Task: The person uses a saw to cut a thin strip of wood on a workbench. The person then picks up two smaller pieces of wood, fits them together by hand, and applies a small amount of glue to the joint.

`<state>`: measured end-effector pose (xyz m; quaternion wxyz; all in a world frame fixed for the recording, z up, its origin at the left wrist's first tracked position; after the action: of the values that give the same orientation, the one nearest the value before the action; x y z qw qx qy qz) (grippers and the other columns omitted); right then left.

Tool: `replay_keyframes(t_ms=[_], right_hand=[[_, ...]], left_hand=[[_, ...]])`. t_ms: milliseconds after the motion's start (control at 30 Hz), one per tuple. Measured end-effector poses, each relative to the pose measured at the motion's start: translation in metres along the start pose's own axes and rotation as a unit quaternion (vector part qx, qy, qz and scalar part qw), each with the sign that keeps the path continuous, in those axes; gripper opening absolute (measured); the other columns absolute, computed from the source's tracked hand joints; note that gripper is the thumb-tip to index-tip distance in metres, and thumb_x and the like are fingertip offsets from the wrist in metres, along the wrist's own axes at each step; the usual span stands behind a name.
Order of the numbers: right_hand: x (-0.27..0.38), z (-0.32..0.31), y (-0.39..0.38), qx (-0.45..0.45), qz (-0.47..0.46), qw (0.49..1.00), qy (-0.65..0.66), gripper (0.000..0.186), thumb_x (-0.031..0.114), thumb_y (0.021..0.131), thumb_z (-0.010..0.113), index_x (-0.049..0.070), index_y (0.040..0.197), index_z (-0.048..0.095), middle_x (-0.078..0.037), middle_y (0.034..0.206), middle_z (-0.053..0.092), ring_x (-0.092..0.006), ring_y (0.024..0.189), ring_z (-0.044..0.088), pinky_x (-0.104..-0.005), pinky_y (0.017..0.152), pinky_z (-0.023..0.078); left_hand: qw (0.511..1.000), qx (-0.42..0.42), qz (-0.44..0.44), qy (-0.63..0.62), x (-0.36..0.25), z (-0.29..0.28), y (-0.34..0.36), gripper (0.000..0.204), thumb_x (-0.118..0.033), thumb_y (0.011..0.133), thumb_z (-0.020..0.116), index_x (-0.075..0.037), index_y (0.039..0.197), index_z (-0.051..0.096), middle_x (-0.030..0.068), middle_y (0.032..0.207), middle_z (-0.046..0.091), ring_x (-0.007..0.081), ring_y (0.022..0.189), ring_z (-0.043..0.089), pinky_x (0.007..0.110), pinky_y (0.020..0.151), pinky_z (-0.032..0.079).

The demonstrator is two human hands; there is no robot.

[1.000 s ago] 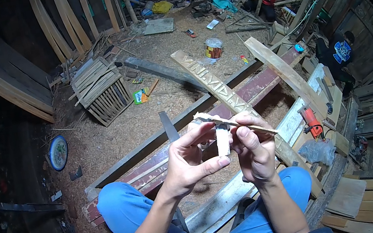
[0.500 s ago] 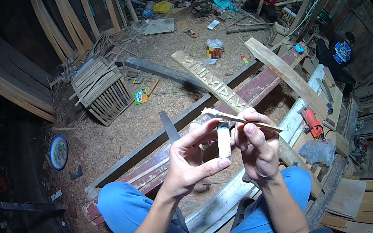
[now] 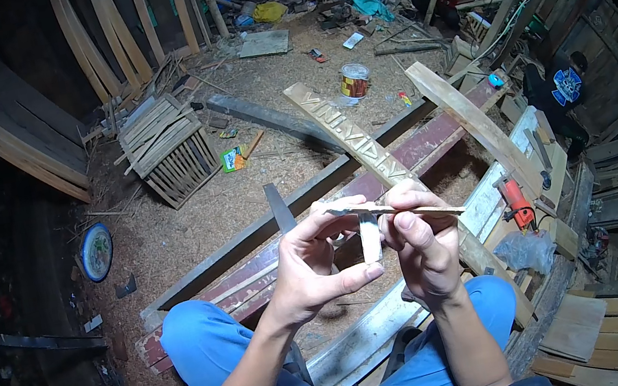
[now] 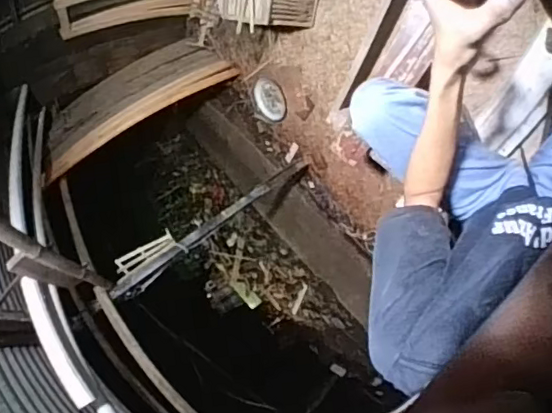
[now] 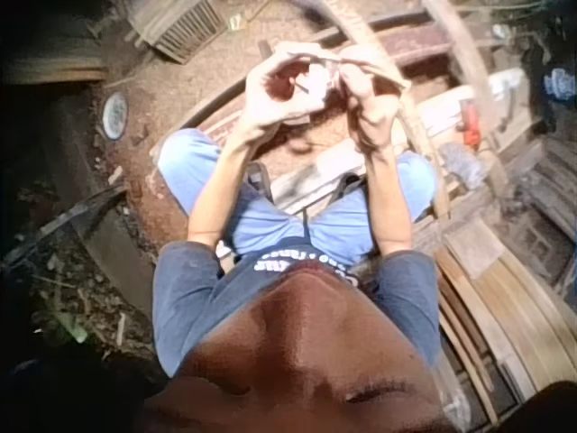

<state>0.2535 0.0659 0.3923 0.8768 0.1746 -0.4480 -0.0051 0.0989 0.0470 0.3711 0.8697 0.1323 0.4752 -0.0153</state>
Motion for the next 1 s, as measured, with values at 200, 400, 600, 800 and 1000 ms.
replay_keyframes(t_ms=[200, 400, 600, 800, 1000], right_hand=[[0.0027, 0.0032, 0.0013, 0.013, -0.003, 1.000, -0.007, 0.019, -0.001, 0.089, 0.068, -0.004, 0.108, 0.071, -0.008, 0.102, 0.059, -0.0129, 0.084, 0.058, -0.0243, 0.075, 0.046], [0.0039, -0.0023, 0.0021, 0.023, 0.003, 1.000, 0.014, 0.018, -0.001, 0.090, 0.068, -0.004, 0.108, 0.071, -0.008, 0.102, 0.059, -0.0122, 0.086, 0.057, -0.0246, 0.077, 0.046], [0.0038, 0.0002, 0.0016, 0.009, -0.005, 1.000, -0.005, 0.018, 0.000, 0.090, 0.069, -0.003, 0.108, 0.071, -0.008, 0.101, 0.060, -0.0113, 0.084, 0.057, -0.0246, 0.074, 0.046], [0.0057, -0.0017, 0.0024, 0.031, -0.015, 0.999, -0.017, 0.018, 0.001, 0.090, 0.069, -0.003, 0.107, 0.071, -0.009, 0.098, 0.059, -0.0116, 0.081, 0.057, -0.0246, 0.073, 0.046], [0.0065, -0.0006, 0.0010, 0.004, -0.001, 1.000, -0.006, 0.018, 0.002, 0.089, 0.069, -0.003, 0.106, 0.071, -0.009, 0.099, 0.060, -0.0118, 0.084, 0.056, -0.0246, 0.075, 0.044]], left_hand=[[0.999, 0.034, 0.001, -0.004, -0.0024, 0.0028, 0.0005, 0.070, 0.002, 0.070, 0.088, -0.001, 0.134, 0.059, 0.0063, 0.128, 0.059, 0.0170, 0.119, 0.059, 0.036, 0.106, 0.046], [0.999, 0.030, -0.007, -0.019, -0.0034, 0.0051, 0.0003, 0.070, 0.003, 0.070, 0.088, 0.000, 0.134, 0.059, 0.0067, 0.127, 0.060, 0.0171, 0.120, 0.059, 0.036, 0.106, 0.045], [0.999, 0.040, -0.020, -0.003, -0.0026, 0.0033, -0.0027, 0.070, 0.002, 0.071, 0.088, 0.001, 0.134, 0.059, 0.0083, 0.128, 0.060, 0.0183, 0.119, 0.059, 0.036, 0.107, 0.044], [0.999, 0.040, -0.012, 0.001, -0.0044, 0.0044, -0.0019, 0.071, 0.001, 0.071, 0.088, 0.001, 0.136, 0.058, 0.0088, 0.126, 0.060, 0.0189, 0.121, 0.059, 0.036, 0.107, 0.044], [0.999, 0.040, -0.002, -0.022, 0.0003, 0.0006, -0.0045, 0.070, 0.001, 0.071, 0.088, 0.001, 0.135, 0.059, 0.0091, 0.127, 0.059, 0.0192, 0.121, 0.058, 0.036, 0.109, 0.042]])
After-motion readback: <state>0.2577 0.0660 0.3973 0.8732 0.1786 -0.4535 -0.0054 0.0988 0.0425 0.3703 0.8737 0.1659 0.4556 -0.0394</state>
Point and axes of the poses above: each hand's wrist, its own y-axis towards the middle knuckle, its own z-axis out of the palm, x = y × z, the point moved 4 cm from there along y, towards the middle knuckle
